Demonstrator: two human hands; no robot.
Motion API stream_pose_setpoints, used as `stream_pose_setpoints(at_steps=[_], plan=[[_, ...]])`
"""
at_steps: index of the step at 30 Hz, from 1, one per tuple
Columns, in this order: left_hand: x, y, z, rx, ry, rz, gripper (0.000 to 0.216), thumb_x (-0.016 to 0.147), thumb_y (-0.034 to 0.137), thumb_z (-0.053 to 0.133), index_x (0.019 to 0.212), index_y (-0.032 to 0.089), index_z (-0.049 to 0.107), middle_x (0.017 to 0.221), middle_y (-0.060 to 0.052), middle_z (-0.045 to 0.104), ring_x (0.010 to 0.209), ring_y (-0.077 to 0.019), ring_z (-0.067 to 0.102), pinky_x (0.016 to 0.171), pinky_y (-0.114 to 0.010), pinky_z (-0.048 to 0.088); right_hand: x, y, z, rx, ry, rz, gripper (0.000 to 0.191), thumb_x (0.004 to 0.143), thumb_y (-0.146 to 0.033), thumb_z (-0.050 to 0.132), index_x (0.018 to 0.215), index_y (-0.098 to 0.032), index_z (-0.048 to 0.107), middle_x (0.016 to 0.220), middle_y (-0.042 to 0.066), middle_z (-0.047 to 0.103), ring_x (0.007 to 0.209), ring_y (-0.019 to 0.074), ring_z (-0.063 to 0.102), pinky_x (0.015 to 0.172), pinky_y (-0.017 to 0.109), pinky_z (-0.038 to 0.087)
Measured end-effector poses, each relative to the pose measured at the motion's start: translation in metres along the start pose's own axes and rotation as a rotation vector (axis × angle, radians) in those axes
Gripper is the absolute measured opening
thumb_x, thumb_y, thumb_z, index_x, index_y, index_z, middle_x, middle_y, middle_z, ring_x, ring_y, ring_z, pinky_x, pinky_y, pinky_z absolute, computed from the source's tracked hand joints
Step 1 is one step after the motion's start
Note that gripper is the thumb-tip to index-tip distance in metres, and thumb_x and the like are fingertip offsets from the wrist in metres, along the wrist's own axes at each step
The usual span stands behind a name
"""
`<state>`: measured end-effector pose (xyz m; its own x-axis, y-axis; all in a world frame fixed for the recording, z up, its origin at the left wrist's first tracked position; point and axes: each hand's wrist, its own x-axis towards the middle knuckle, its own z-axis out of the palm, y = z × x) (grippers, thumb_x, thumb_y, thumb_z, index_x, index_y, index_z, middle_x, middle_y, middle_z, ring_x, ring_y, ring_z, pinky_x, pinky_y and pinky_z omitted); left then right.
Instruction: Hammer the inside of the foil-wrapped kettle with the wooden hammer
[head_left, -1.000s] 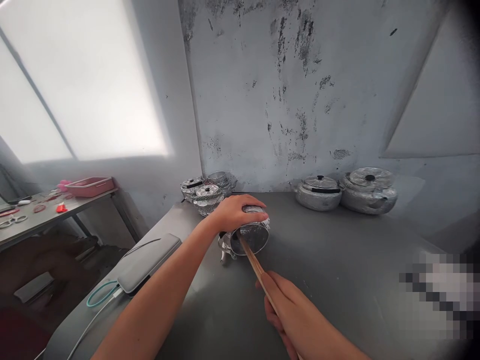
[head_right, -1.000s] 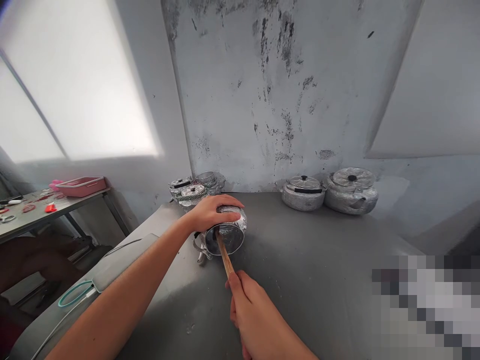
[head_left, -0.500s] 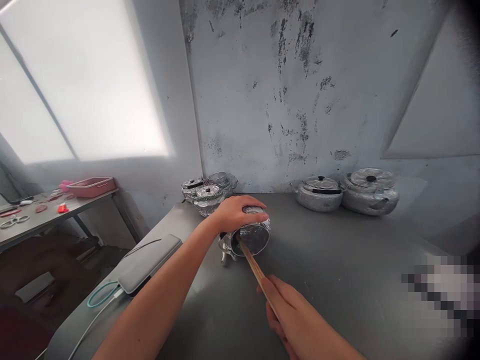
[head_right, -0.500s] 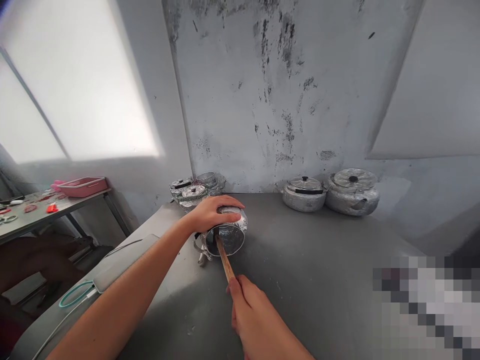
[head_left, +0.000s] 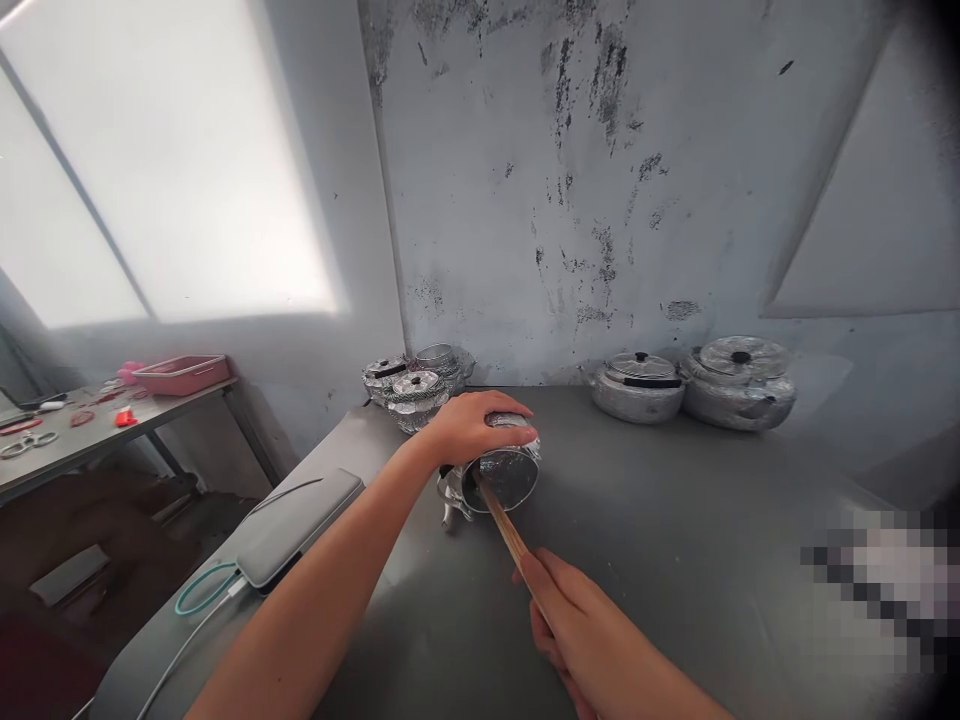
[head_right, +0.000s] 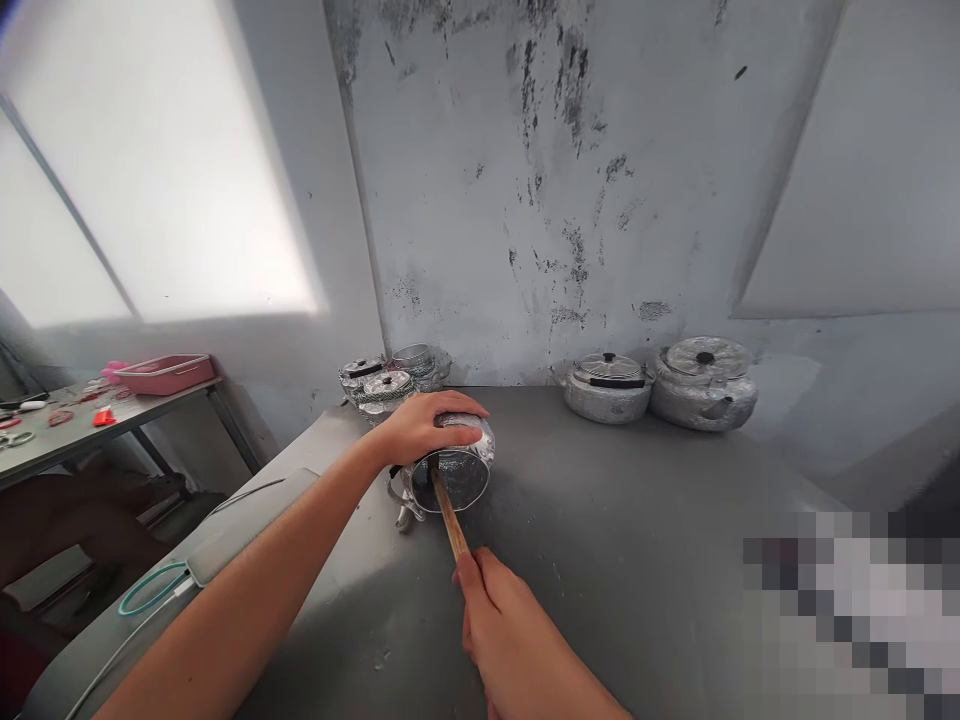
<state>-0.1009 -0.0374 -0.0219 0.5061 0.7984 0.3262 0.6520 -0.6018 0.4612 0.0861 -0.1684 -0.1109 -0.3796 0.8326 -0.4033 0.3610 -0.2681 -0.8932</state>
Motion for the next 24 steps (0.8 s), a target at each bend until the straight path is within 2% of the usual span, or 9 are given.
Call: stream_pose_setpoints(at_steps=[4,8,14,24], plan=[[0.0002,-0.0004,-0.0001,0.014,-0.005,0.005,0.045,0.091,0.062,0.061,0.121,0.032,0.074,0.133,0.003,0.069,0.123,-0.0259,0.063,0.109,-0.033,0.045,0.0000,-0.0024,-0.0004,-0.002,-0.007,-0.010,0.039,0.105,-0.055,0.018,0.101,-0.024,0.042,0.070,-0.010,0.038,0.032,0.0019,0.030,0.027,0.015,0.028],[0.0002,-0.0006,-0.0001,-0.003,-0.007,-0.002,0.045,0.090,0.062,0.061,0.122,0.033,0.074,0.133,0.003,0.069,0.122,-0.0265,0.063,0.108,-0.033,0.045,-0.0014,-0.0068,-0.0015,-0.021,-0.003,0.046,0.041,0.105,-0.057,0.017,0.101,-0.025,0.042,0.072,-0.009,0.040,0.033,0.0011,0.030,0.028,0.015,0.030],[-0.0001,-0.0015,0.0003,-0.010,0.002,0.001,0.043,0.090,0.061,0.062,0.121,0.033,0.074,0.133,0.004,0.069,0.123,-0.0263,0.063,0.109,-0.033,0.044,-0.0024,-0.0078,-0.0024,-0.042,-0.008,0.035,0.042,0.105,-0.058,0.015,0.099,-0.025,0.041,0.073,-0.009,0.041,0.034,0.0011,0.028,0.029,0.016,0.029],[-0.0011,0.0053,0.0002,0.008,0.008,-0.013,0.041,0.090,0.059,0.063,0.119,0.032,0.074,0.131,0.004,0.070,0.122,-0.0258,0.063,0.107,-0.033,0.045,-0.0031,-0.0059,-0.0096,-0.157,0.086,0.017,0.051,0.103,-0.064,0.017,0.089,-0.024,0.046,0.073,-0.007,0.041,0.041,0.0043,0.035,0.035,0.019,0.035]])
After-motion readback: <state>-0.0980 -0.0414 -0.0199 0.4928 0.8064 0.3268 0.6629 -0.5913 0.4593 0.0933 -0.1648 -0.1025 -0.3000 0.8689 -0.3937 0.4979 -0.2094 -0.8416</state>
